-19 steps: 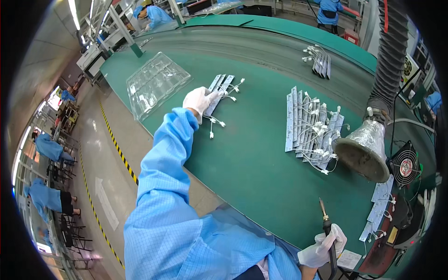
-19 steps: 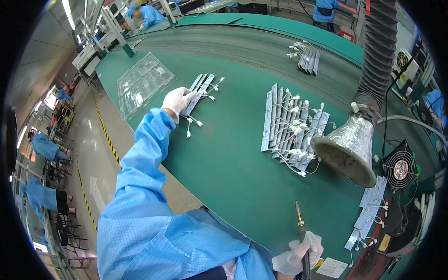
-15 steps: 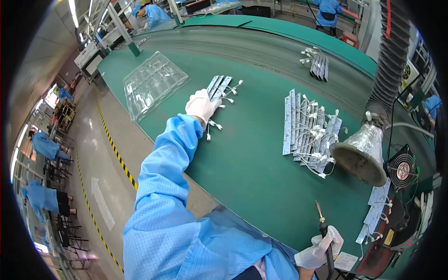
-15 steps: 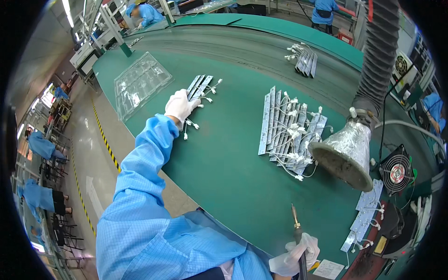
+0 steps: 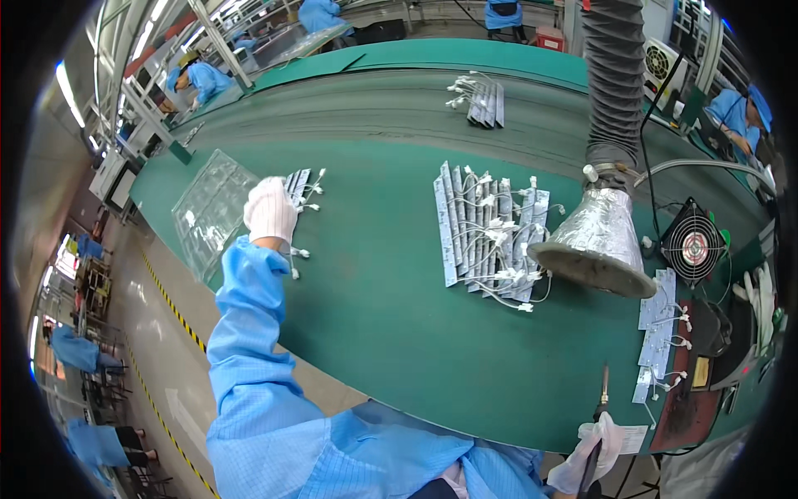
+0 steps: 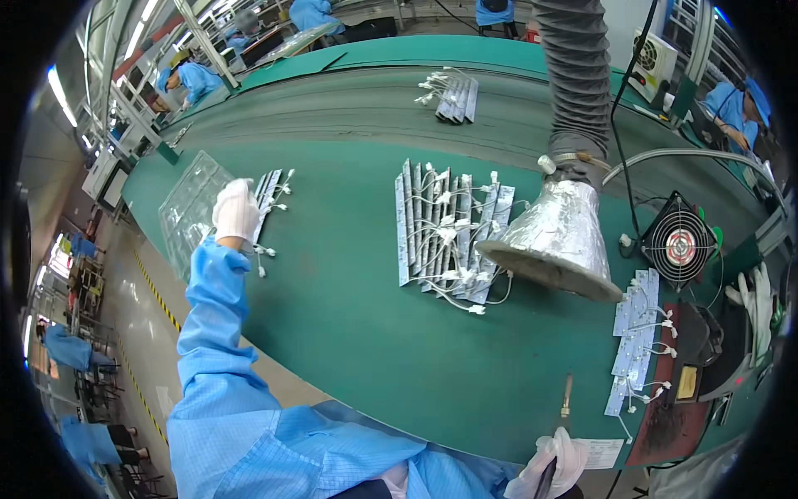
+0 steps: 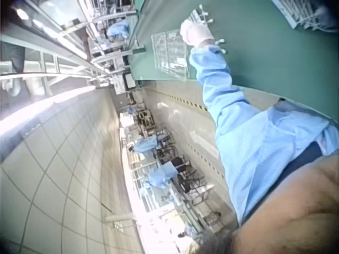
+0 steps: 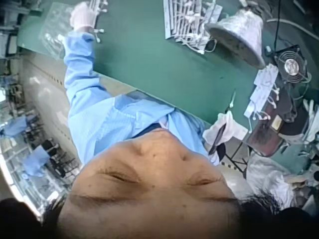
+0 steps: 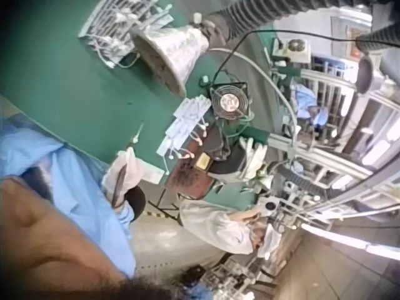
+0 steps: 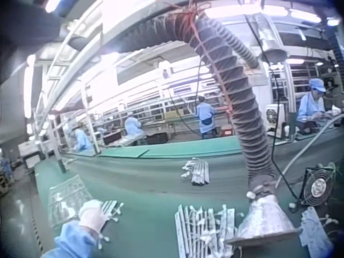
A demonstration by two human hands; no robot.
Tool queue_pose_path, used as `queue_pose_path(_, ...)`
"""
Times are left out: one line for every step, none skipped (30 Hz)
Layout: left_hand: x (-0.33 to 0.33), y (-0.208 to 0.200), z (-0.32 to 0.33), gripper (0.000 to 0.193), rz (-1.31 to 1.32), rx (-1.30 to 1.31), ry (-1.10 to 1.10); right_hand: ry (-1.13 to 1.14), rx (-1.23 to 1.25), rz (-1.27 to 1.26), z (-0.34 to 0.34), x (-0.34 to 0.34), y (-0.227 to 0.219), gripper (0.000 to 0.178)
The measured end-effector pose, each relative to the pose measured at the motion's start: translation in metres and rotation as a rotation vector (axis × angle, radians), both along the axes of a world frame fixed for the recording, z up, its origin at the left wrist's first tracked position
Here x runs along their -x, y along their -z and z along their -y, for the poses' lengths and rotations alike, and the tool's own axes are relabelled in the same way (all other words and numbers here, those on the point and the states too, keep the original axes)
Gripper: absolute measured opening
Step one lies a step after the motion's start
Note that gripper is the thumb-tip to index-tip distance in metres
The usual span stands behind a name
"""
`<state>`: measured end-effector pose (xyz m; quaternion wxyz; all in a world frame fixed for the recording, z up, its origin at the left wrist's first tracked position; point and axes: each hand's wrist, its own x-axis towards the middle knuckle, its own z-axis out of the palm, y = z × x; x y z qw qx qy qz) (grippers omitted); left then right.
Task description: Soldering components onto small circuit board strips at a workbench.
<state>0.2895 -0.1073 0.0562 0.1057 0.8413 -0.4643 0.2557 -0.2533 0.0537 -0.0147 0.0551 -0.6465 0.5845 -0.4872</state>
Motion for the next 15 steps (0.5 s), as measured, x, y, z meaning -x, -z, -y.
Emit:
queue_pose_path(0.019,-0.009,0.009,0.019,0.021,0.026,0.064,0.065,-0.068,0.012,-0.001,0.004,0.001,0.018)
queue_pose_path(0.035,-0.014,0.021,0.02,-0.016,-0.035,0.119,0.068,-0.061,0.001,0.0,0.008,0.001,0.018)
queue_pose_path(0.044,-0.019,0.032,0.022,-0.048,-0.095,0.165,0.044,-0.045,-0.108,0.002,0.011,0.001,0.018)
queue_pose_path(0.049,-0.015,0.047,0.02,-0.13,-0.103,0.28,0.021,-0.027,-0.218,0.005,0.014,0.0,0.019)
queue_pose_path(0.056,-0.009,0.068,0.024,-0.299,-0.177,0.374,0.01,-0.007,-0.33,0.01,0.015,-0.001,0.02)
queue_pose_path(0.061,-0.007,0.089,0.029,-0.466,-0.253,0.466,0.008,0.022,-0.33,0.013,0.01,-0.004,0.019)
queue_pose_path(0.071,-0.007,0.11,0.034,-0.553,-0.309,0.473,0.009,0.051,-0.332,0.015,0.003,-0.007,0.019)
queue_pose_path(0.081,-0.009,0.135,0.04,-0.639,-0.366,0.485,0.022,0.09,-0.314,0.015,0.0,-0.005,0.019)
queue_pose_path(0.07,0.009,0.173,0.04,-0.51,-0.42,0.504,0.019,0.103,-0.317,0.015,-0.004,-0.006,0.019)
queue_pose_path(0.064,0.027,0.209,0.04,-0.381,-0.475,0.524,0.028,0.098,-0.34,0.015,-0.005,-0.006,0.02)
queue_pose_path(0.096,0.022,0.236,0.043,-0.15,-0.587,0.567,0.072,0.091,-0.379,0.015,-0.003,-0.006,0.02)
queue_pose_path(0.115,0.012,0.251,0.047,0.093,-0.689,0.574,0.066,0.085,-0.379,0.014,-0.002,-0.004,0.022)
queue_pose_path(0.115,0.026,0.282,0.056,-0.241,-0.575,0.445,0.079,0.096,-0.384,0.013,-0.001,-0.001,0.022)
queue_pose_path(0.137,0.023,0.302,0.06,-0.263,-0.576,0.499,0.111,0.099,-0.424,0.012,0.002,0.001,0.023)
queue_pose_path(0.14,0.02,0.311,0.065,-0.28,-0.581,0.518,0.114,0.103,-0.448,0.014,0.0,0.0,0.023)
